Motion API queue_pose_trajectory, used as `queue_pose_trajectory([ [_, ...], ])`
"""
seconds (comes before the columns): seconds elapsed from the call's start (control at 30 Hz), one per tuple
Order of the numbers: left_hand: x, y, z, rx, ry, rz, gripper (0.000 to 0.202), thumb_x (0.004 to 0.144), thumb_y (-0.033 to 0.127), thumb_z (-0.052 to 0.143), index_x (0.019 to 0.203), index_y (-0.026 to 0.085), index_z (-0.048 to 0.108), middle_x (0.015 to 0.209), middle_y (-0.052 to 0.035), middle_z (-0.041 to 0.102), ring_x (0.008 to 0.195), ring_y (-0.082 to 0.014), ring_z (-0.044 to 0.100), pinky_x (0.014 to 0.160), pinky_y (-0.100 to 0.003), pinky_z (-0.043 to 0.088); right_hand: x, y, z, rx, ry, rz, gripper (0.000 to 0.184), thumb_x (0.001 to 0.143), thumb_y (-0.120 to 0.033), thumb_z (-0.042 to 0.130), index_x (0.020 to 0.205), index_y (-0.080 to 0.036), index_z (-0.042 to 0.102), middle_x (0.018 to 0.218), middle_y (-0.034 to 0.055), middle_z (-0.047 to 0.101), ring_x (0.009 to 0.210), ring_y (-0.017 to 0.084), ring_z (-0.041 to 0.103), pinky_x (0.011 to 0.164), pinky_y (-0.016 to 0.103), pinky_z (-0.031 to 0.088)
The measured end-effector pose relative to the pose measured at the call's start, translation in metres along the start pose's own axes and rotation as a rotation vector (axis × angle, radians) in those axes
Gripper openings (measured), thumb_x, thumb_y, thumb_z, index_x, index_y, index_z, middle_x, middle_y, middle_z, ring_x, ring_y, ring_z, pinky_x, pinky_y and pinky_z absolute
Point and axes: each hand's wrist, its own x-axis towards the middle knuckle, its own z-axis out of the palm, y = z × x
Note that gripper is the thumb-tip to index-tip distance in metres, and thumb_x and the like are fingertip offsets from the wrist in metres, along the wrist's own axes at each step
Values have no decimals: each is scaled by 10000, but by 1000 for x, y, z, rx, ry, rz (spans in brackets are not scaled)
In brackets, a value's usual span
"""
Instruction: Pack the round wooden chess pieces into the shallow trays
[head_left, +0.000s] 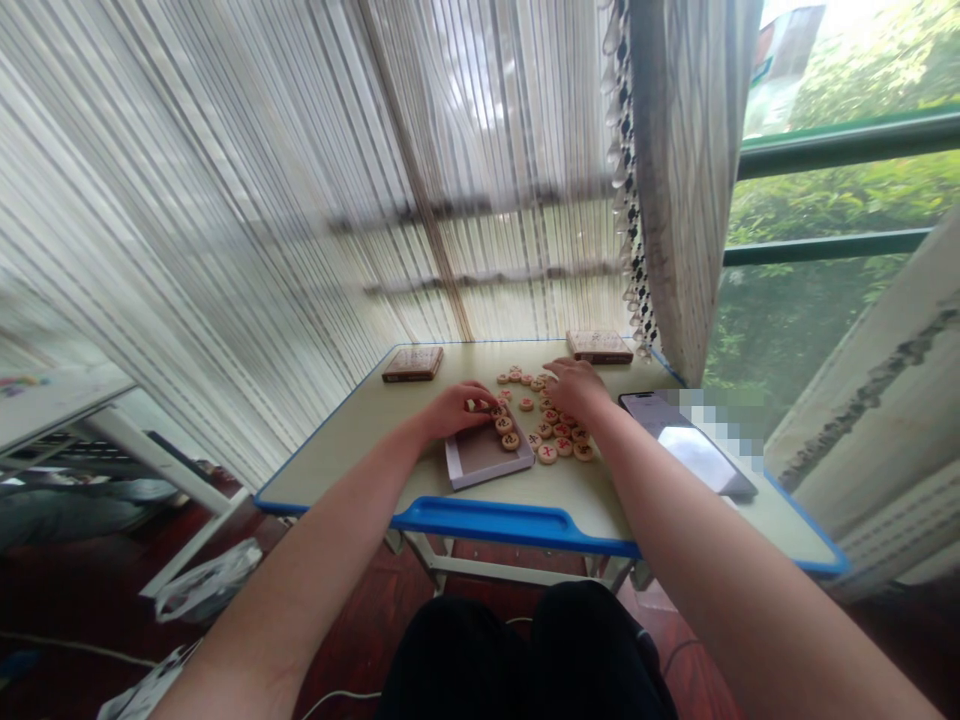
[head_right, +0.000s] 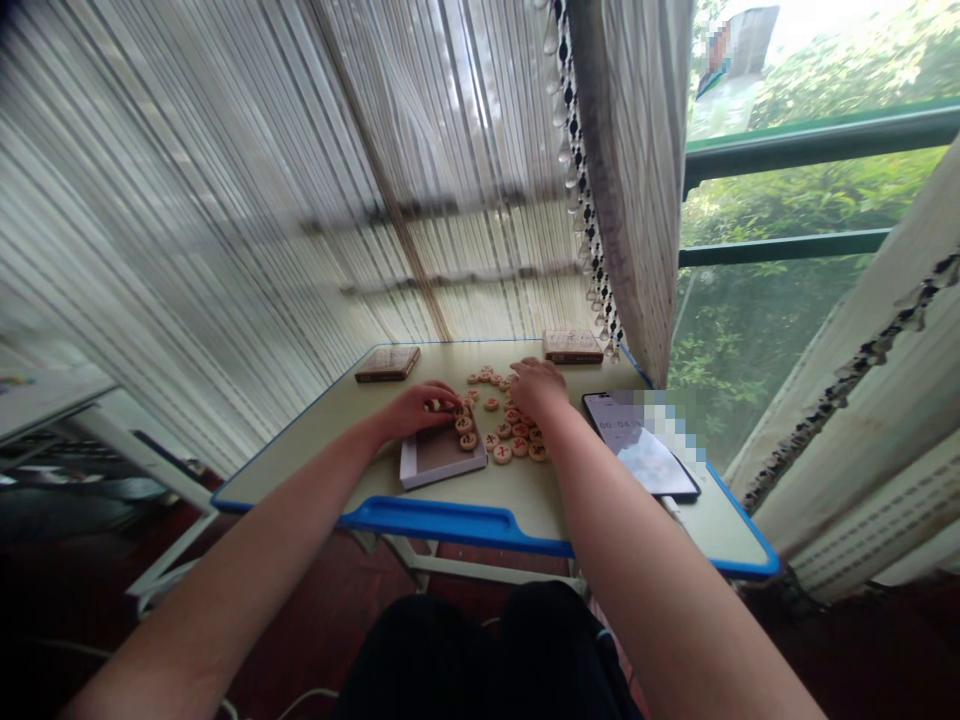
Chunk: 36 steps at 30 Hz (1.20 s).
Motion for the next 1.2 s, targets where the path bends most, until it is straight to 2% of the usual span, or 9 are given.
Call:
queue_pose_trajectory([
  [0.1,0,1,-2,24,46,-14,282,718,256,604,978,167,668,968,-62,608,788,-132,569,648,-235,454,4,-2,8,-8,-76,-136,377,879,-338,343,1108,-232,624,1205,57,573,1115,207,454,948,315,313],
  [0.23,1,-5,-3,89,222,-63,257,699,129,522,901,151,679,916,-49,613,776,-124,565,671,-233,466,5,-3,8,-26,-81,-160,360,847,-408,415,1015,-217,670,1136,77,599,1094,214,462,957,314,289],
  [0.37,3,-17,-5,199,333,-111,286,711,140,492,928,155,677,930,-51,632,820,-139,580,738,-258,484,7,-1,9,1,-40,-167,348,854,-355,407,1045,-201,654,1141,81,603,1089,202,485,969,305,286],
  [0.5,5,-23,-7,244,269,-205,309,750,186,459,960,155,683,989,-59,666,948,-172,591,874,-293,457,12,2,18,79,-51,-117,372,832,-217,400,1134,-158,607,1174,92,601,1087,188,512,930,266,340],
  [0.63,5,-23,-7,159,277,-279,343,743,175,430,974,144,682,954,-47,694,925,-167,617,887,-277,458,16,5,22,129,-7,-61,425,761,-127,433,1152,-157,598,1147,86,621,1057,180,541,895,245,375],
  [0.73,5,-22,-7,120,331,-296,370,734,146,406,986,136,676,960,-46,697,916,-159,623,865,-261,468,15,4,20,119,-21,-57,389,765,-157,444,1102,-172,638,1146,75,625,1075,183,535,923,249,361],
  [0.9,4,-22,-7,131,255,-308,339,740,157,410,931,127,689,907,-46,707,900,-152,627,869,-256,462,11,2,14,102,-51,5,322,767,-264,473,997,-196,688,1019,76,677,990,210,576,861,276,404],
  [1.03,3,-21,-7,148,291,-298,318,743,192,434,925,137,689,893,-46,704,851,-156,631,818,-261,475,9,-1,13,91,-29,-28,352,780,-317,481,1062,-205,659,1077,72,658,1035,214,550,897,286,381],
  [1.2,-1,-17,-9,103,269,-301,300,722,274,514,921,133,689,869,-55,702,821,-178,628,780,-282,484,11,0,15,114,-58,-6,316,766,-316,492,996,-216,684,1013,59,680,984,211,574,851,283,407],
])
